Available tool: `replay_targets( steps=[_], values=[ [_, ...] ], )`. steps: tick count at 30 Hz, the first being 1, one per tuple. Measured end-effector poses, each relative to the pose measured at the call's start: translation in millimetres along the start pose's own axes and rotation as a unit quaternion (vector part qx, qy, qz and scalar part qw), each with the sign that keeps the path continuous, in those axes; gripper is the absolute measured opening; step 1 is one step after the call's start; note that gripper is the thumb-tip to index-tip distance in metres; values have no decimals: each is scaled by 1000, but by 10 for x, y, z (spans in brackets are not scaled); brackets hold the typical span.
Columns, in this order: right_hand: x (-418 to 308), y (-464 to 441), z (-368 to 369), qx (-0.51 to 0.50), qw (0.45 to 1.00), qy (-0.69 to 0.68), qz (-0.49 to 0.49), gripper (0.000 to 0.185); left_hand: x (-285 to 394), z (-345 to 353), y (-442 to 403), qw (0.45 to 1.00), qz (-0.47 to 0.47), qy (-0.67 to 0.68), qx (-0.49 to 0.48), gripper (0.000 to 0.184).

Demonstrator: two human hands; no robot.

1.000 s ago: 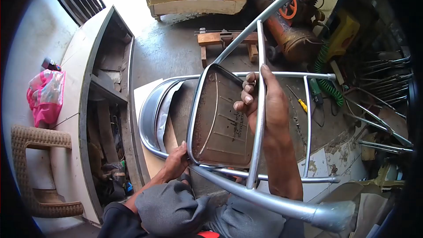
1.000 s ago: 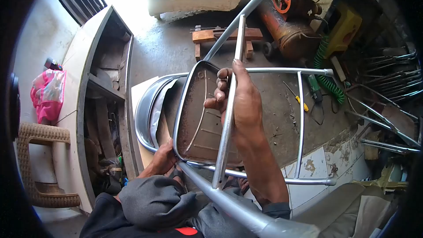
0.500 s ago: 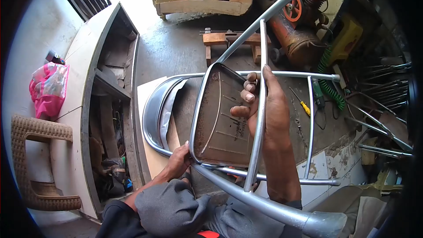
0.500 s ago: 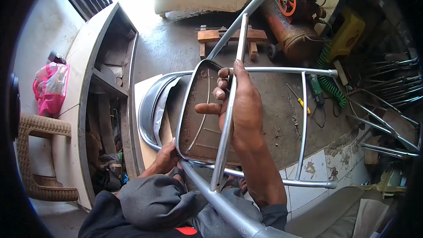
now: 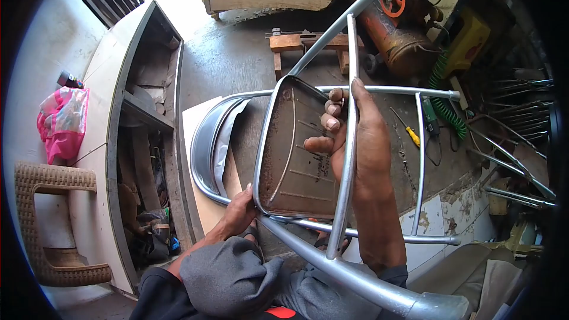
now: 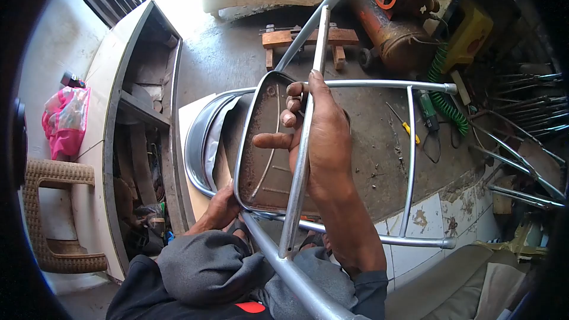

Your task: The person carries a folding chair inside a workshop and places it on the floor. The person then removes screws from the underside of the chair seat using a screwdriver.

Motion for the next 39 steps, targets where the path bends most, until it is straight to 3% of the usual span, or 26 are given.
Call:
replay_targets(
  steps=[5,7,13,24,30,32,33,34,35,37,39],
  values=[
    [-4,5,22,17,1000,11,-5,39,65,85,61,1000,24,2,4,59],
    [-9,1,15,14,1000,11,-7,39,205,156,135,959,45,-279,-22,58],
    [6,1,-22,3,999,28,-15,41,300,188,141,919,40,-393,20,48],
    [-12,-29,-5,-5,1000,19,-7,47,280,118,87,881,50,-468,43,43],
    [174,3,-470,-102,995,-1,-8,56,344,152,77,885,46,-462,40,42],
    [557,54,-993,-36,980,192,25,47,348,187,115,893,29,-447,41,42],
    [778,129,-1136,-30,942,332,33,29,368,210,133,895,27,-443,43,42],
    [1001,233,-1164,-87,931,353,38,22,387,239,148,898,20,-438,38,41],
    [1135,351,-1149,-114,908,388,113,23,387,252,149,900,14,-434,33,41],
    [1193,402,-1007,-199,832,515,-59,23,340,223,154,905,13,-424,29,41],
    [1265,369,-1010,-194,841,505,-22,22,317,196,137,913,38,-407,16,44]
  ],
)
Point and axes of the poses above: each hand's wrist, its own y-axis away from the middle knuckle, its own z-axis out of the palm, x = y × z, the point moved 5 cm from there along -y, towards the middle knuckle, and after that the axes turned 5 degrees about -y, right-handed, at the moved point
